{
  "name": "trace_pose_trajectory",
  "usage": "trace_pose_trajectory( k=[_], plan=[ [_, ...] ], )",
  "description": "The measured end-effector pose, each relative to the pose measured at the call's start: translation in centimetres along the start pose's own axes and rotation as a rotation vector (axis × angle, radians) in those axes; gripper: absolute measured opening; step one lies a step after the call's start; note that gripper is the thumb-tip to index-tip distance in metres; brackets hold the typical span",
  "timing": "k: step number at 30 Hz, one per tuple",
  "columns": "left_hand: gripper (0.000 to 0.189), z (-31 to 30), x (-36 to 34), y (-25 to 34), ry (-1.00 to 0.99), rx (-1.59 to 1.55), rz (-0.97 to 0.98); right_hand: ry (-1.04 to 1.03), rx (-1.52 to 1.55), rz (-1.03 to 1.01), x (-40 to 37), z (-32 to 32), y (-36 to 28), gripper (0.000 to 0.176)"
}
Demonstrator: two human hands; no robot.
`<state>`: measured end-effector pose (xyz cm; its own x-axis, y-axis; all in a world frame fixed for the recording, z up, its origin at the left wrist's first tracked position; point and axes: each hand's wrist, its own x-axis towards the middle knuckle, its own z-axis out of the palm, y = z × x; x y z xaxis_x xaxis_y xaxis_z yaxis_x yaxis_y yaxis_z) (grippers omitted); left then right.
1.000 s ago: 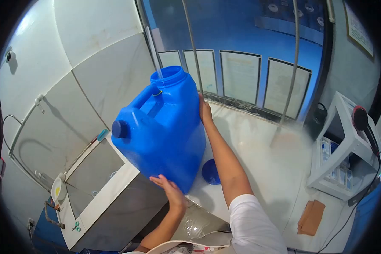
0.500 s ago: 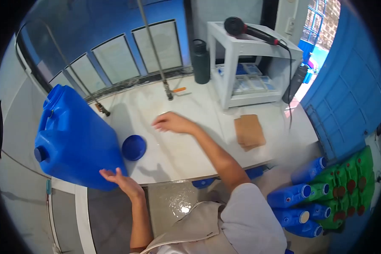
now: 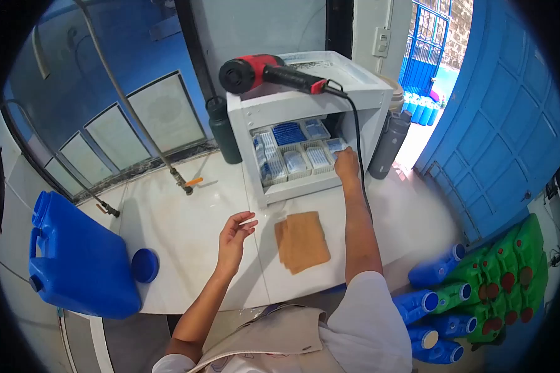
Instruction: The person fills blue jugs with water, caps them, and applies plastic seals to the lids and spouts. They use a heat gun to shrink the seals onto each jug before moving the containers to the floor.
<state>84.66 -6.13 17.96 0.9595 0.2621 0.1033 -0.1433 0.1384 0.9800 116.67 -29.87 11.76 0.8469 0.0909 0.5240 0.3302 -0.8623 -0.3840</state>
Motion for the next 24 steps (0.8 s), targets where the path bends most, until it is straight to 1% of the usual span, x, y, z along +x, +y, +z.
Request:
trace_pose_trajectory(
  k=[1,3,4,7,8,9,11,12,13,15,16,17,18,19,20,21,22,23,24],
  plan=[
    [0.034,0.6,0.7,0.0,0.003,0.002,0.005,0.002,0.004,-0.004,0.7,0.0,0.4,0.021],
    [0.033,1.7,1.6,0.0,-0.004,0.027,-0.029,-0.166,-0.094,-0.065,1.5,0.1,1.1,0.021],
    [0.033,2.0,2.0,-0.2,0.0,0.029,-0.03,-0.148,-0.032,-0.066,1.6,0.5,1.3,0.017],
    [0.032,2.8,3.3,-0.8,0.014,0.007,-0.053,-0.141,-0.079,-0.117,1.9,1.4,1.8,0.014],
    [0.031,3.2,3.6,-0.8,0.007,0.012,-0.042,-0.087,-0.039,-0.098,1.8,1.9,1.9,0.009],
    [0.031,3.6,3.9,-0.8,0.0,0.017,-0.032,-0.088,-0.037,-0.099,1.7,2.1,2.2,0.009],
    [0.029,4.3,4.3,-0.2,-0.003,0.049,-0.018,0.24,0.385,-0.057,1.5,1.2,1.4,0.011],
    [0.026,4.7,4.6,0.1,-0.005,0.078,-0.005,0.265,0.5,0.017,1.5,0.8,0.8,0.014],
    [0.026,4.9,5.2,0.3,0.001,0.079,0.001,0.266,0.506,0.01,1.1,-0.4,-0.8,0.014],
    [0.023,5.2,6.4,0.6,0.026,0.245,0.13,0.129,1.089,-0.022,-0.8,-3.4,-5.2,0.014],
    [0.023,5.7,6.8,1.1,0.039,0.249,0.133,0.018,1.159,0.007,-2.2,-5.7,-8.0,0.016],
    [0.022,6.4,7.2,1.9,0.071,0.276,0.176,-0.096,1.228,0.035,-3.7,-8.1,-10.7,0.018],
    [0.022,6.9,7.4,2.6,0.101,0.303,0.22,-0.131,1.223,-0.056,-5.1,-9.6,-12.6,0.019],
    [0.022,7.2,7.4,3.2,0.109,0.309,0.224,-0.163,1.215,-0.147,-6.3,-10.7,-14.2,0.02],
    [0.018,7.5,7.4,3.8,0.097,0.23,0.204,-0.164,1.222,-0.152,-7.3,-11.4,-15.4,0.02],
    [0.015,7.6,7.1,4.4,0.084,0.15,0.185,-0.165,1.22,-0.231,-8.1,-12.0,-16.4,0.02],
    [0.015,7.7,6.6,4.9,0.087,0.151,0.188,-0.166,1.216,-0.308,-8.8,-12.7,-17.2,0.02],
    [0.013,7.7,6.0,5.5,0.076,0.045,0.192,-0.167,1.217,-0.312,-9.4,-13.5,-17.9,0.02],
    [0.011,7.7,5.5,5.8,0.064,-0.062,0.197,-0.248,1.455,-0.176,-9.8,-14.5,-18.5,0.02]
  ],
)
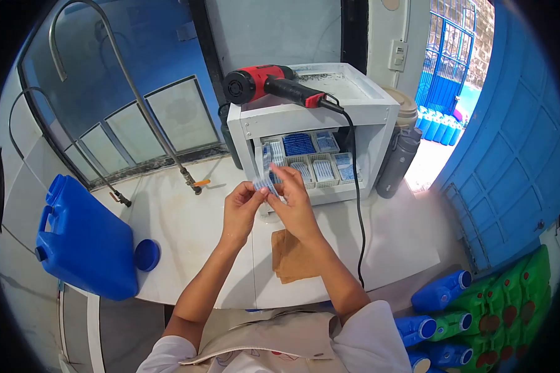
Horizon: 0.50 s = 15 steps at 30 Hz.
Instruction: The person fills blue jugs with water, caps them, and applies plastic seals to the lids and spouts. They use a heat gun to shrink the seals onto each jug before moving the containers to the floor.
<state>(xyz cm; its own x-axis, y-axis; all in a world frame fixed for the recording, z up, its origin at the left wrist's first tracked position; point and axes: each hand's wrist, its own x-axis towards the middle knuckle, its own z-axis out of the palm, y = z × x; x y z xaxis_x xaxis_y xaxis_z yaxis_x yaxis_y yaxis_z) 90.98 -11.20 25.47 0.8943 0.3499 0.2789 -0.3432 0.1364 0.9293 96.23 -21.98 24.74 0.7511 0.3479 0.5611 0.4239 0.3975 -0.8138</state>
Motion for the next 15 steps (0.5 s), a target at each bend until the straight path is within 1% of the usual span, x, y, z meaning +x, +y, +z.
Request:
trace_pose_trajectory(
  k=[2,4,5,7,9,11,13,14,15],
  plan=[
    [0.012,-0.8,-0.7,0.5,0.009,0.027,0.014,0.026,0.254,0.111,-0.3,0.4,-1.3,0.021],
    [0.014,-1.6,-1.2,1.2,0.024,0.054,0.033,-0.113,0.16,0.216,-0.5,0.1,-2.1,0.02],
    [0.014,-1.9,-1.2,1.7,0.029,0.08,0.029,-0.126,0.162,0.215,-0.5,0.0,-1.9,0.02],
    [0.014,-2.1,-1.5,2.7,0.044,0.107,0.029,-0.114,0.046,0.333,-0.4,0.4,-1.3,0.017],
    [0.011,-1.8,-1.9,3.6,0.117,0.031,0.067,-0.095,0.102,0.347,-0.4,1.2,-1.7,0.017],
    [0.01,-2.3,-2.0,3.6,0.144,0.031,0.053,-0.069,0.159,0.363,-0.5,2.2,-2.2,0.018],
    [0.009,-2.8,-2.2,3.7,0.167,0.026,0.036,-0.001,0.346,0.398,-0.7,2.8,-2.4,0.017],
    [0.01,-3.2,-2.2,4.0,0.167,0.047,0.025,-0.004,0.346,0.398,-0.7,2.9,-2.6,0.017],
    [0.011,-3.5,-2.3,4.2,0.166,0.068,0.013,-0.001,0.271,0.365,-0.7,3.0,-2.8,0.017]
  ],
)
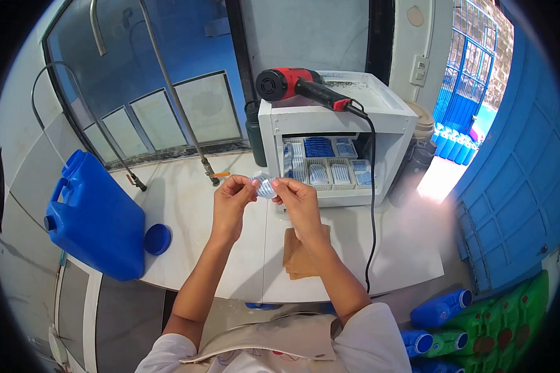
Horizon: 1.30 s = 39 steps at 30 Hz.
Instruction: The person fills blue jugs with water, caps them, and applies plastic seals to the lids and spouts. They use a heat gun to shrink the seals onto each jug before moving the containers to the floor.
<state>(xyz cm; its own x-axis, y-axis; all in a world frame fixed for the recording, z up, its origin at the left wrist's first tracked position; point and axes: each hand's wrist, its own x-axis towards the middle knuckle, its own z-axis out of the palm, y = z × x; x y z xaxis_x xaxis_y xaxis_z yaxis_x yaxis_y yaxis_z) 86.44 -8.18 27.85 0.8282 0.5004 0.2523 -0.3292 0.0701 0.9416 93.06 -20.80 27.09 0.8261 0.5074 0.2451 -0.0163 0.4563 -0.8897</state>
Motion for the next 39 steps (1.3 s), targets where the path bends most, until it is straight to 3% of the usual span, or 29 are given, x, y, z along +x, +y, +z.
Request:
trace_pose_trajectory(
  k=[5,7,14,16,20,22,23,25,28,33,35,39],
  plan=[
    [0.014,-0.5,-1.0,1.8,-0.065,-0.179,-0.083,-0.008,-0.224,-0.105,0.3,0.5,0.5,0.016],
    [0.014,-0.6,-1.3,2.1,-0.071,-0.188,-0.078,-0.088,-0.061,0.019,0.1,1.1,0.4,0.011],
    [0.008,-1.5,-2.1,3.3,-0.089,-0.225,-0.02,-0.259,-0.01,0.127,0.8,1.8,-1.4,0.012],
    [0.01,-1.8,-2.3,3.8,-0.084,-0.283,-0.06,-0.428,0.326,0.265,1.2,2.0,-2.3,0.016],
    [0.017,-2.7,-2.1,4.5,-0.043,-0.401,-0.165,-0.489,0.45,0.232,1.1,3.4,-3.1,0.02],
    [0.018,-3.0,-1.9,3.9,-0.043,-0.446,-0.21,-0.405,0.304,0.093,1.4,3.9,-2.2,0.021],
    [0.017,-2.8,-1.8,3.5,0.079,-0.284,-0.022,-0.409,0.305,0.095,1.4,4.3,-1.9,0.021],
    [0.014,-2.9,-2.0,3.6,0.27,0.133,0.345,-0.259,0.089,-0.172,1.3,4.9,-1.5,0.02],
    [0.015,-2.2,-3.2,4.4,0.179,0.26,0.374,-0.228,0.014,-0.261,0.9,5.3,-1.9,0.019],
    [0.015,-1.6,-3.0,5.4,0.143,0.198,0.282,-0.193,-0.094,-0.38,0.3,5.9,-2.4,0.015],
    [0.013,-1.1,-3.0,5.5,0.4,0.281,0.648,-0.17,-0.097,-0.391,0.2,6.0,-2.6,0.014],
    [0.011,-1.4,-2.8,5.3,0.206,0.353,0.497,-0.156,-0.133,-0.452,-0.1,6.6,-2.8,0.013]
  ],
)
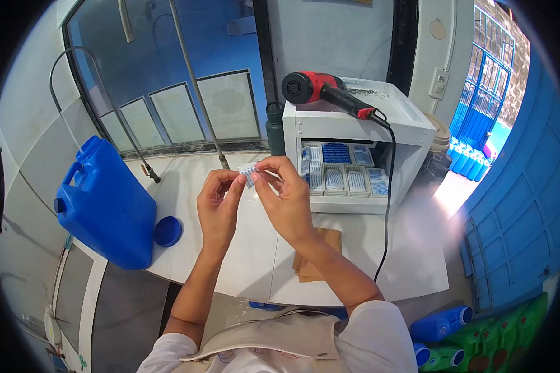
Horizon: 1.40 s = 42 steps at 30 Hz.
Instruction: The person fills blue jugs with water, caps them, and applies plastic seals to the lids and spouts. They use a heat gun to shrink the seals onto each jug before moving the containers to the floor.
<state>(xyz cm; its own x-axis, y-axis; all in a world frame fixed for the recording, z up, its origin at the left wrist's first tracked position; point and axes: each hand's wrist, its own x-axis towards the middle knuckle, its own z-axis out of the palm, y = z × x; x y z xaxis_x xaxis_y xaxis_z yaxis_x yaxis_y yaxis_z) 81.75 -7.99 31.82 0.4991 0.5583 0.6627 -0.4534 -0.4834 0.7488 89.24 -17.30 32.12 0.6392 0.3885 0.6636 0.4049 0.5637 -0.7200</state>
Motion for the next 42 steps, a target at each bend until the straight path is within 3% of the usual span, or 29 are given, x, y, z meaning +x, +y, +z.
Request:
trace_pose_trajectory(
  k=[4,6,8,9,10,12,13,14,15,17,20,23,24,28,30,31,33,34,36,37,39,42],
  plan=[
    [0.009,-0.3,0.6,-0.5,-0.063,-0.058,0.021,-0.044,-0.036,0.015,0.8,0.0,-0.5,0.015],
    [0.008,-0.9,0.7,-0.4,-0.027,-0.121,-0.085,-0.177,-0.332,-0.011,3.1,-1.5,-1.1,0.018],
    [0.007,-1.9,1.3,-0.3,-0.001,-0.224,-0.087,0.002,-0.634,0.079,7.2,-2.5,-3.5,0.024],
    [0.007,-2.5,1.6,-0.2,0.027,-0.325,-0.087,0.03,-0.886,-0.289,10.3,-4.3,-2.1,0.03],
    [0.008,-3.2,1.7,0.0,0.06,-0.3,-0.057,0.087,-1.268,-0.45,13.6,-6.1,-0.6,0.034],
    [0.008,-5.1,1.8,0.3,0.13,-0.246,-0.046,-0.151,-1.721,-0.119,18.3,-7.7,-0.6,0.025],
    [0.009,-6.5,1.7,0.5,0.176,-0.215,-0.038,-0.243,-1.655,0.268,21.2,-8.9,1.1,0.035],
    [0.01,-8.3,1.5,1.0,0.226,-0.094,-0.021,-0.364,-1.66,0.267,23.7,-11.0,3.9,0.041],
    [0.01,-10.5,1.3,1.1,0.276,-0.057,-0.011,-0.447,-1.704,0.285,25.8,-12.9,6.8,0.03],
    [0.009,-15.3,0.7,1.1,0.42,0.225,0.15,-0.282,-1.771,0.27,25.4,-12.9,7.5,0.036],
    [0.013,-24.0,-0.6,3.5,0.614,0.397,0.196,-0.186,-1.802,0.199,24.1,-12.4,6.8,0.032],
    [0.017,-34.8,-1.1,5.4,0.819,0.632,0.163,-0.271,-1.808,0.243,23.5,-11.9,4.6,0.035],
    [0.021,-38.0,-0.8,6.4,0.857,0.881,0.149,-0.221,-1.793,0.192,24.0,-13.4,4.9,0.035],
    [0.028,-46.7,1.9,7.1,0.732,0.832,0.073,-0.071,-1.543,-0.005,20.7,-13.0,1.0,0.038],
    [0.026,-47.8,3.2,7.7,0.637,0.732,-0.047,-0.001,-1.291,0.124,18.4,-13.9,0.3,0.038],
    [0.026,-48.0,3.7,8.1,0.624,0.728,-0.044,0.056,-1.139,0.281,15.6,-12.0,-1.1,0.038],
    [0.025,-48.3,4.5,8.6,0.478,0.698,-0.141,0.119,-0.795,0.308,9.4,-6.6,-3.7,0.036],
    [0.025,-48.4,4.9,8.6,0.467,0.692,-0.139,0.13,-0.799,0.31,6.6,-3.7,-4.7,0.036],
    [0.02,-48.5,5.5,8.5,0.287,0.814,-0.114,-0.035,-0.369,0.261,1.9,1.7,-6.1,0.041],
    [0.02,-48.6,5.7,8.1,0.275,0.813,-0.114,-0.024,-0.371,0.266,0.0,3.5,-5.7,0.041],
    [0.014,-48.4,5.8,7.2,0.154,1.17,0.131,0.025,-0.106,0.275,-3.5,6.8,-3.6,0.047],
    [0.01,-47.7,5.2,9.6,0.186,1.377,0.125,-0.078,-0.001,0.293,-7.4,14.7,-4.8,0.049]
  ],
)
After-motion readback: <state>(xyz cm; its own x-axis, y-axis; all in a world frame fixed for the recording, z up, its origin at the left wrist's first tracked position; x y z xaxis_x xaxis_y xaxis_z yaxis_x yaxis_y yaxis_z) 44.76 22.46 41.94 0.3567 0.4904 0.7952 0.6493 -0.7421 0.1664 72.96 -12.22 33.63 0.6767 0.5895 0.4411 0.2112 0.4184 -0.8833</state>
